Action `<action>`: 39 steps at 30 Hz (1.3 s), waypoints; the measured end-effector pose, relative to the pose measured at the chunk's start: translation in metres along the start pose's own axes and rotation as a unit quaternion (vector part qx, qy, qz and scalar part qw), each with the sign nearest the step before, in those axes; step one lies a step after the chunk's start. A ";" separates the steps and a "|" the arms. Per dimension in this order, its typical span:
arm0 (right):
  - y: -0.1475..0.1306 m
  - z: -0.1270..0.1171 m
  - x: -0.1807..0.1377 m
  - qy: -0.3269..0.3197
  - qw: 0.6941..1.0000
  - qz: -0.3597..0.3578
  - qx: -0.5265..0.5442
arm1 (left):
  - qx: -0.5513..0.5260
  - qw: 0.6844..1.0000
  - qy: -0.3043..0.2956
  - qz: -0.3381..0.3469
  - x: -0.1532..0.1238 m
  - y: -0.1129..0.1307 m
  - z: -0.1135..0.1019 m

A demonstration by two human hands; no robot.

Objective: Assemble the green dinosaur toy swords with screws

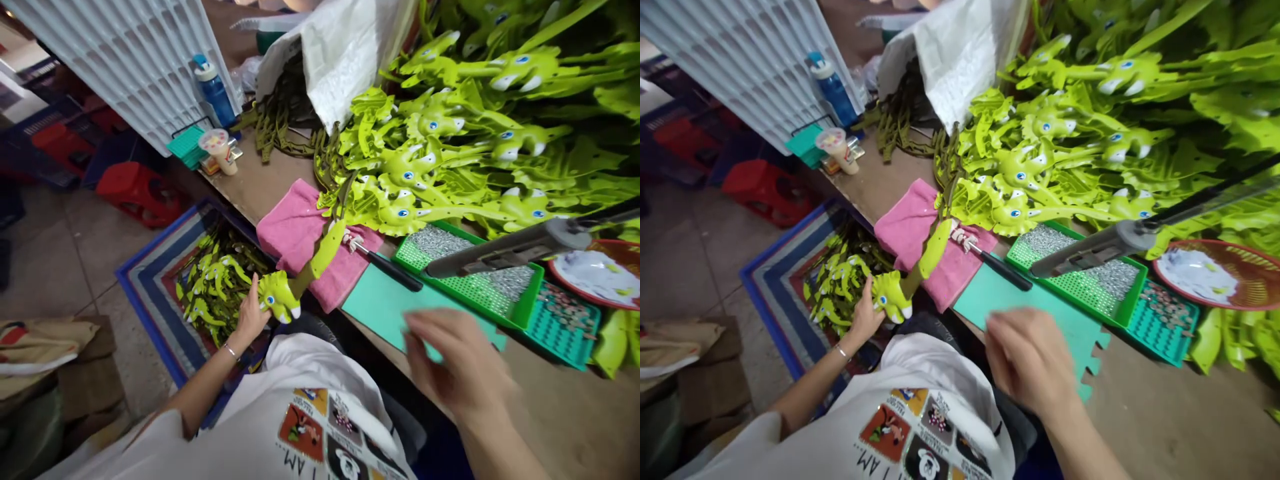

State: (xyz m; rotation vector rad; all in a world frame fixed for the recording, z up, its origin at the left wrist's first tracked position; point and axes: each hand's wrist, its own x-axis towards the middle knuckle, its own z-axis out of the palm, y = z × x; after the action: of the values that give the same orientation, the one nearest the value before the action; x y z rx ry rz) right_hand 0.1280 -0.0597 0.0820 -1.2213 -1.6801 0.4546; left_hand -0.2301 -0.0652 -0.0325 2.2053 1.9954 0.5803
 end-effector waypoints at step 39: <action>-0.059 0.039 0.038 -0.273 0.935 -0.053 -0.218 | -0.009 0.965 -0.238 -0.108 0.012 0.053 -0.016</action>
State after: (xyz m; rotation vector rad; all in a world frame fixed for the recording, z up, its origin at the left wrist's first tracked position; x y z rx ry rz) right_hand 0.0632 -0.0430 0.1267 -1.3879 -2.4085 0.3854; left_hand -0.1855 -0.0626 0.0021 1.8502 1.9135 0.0302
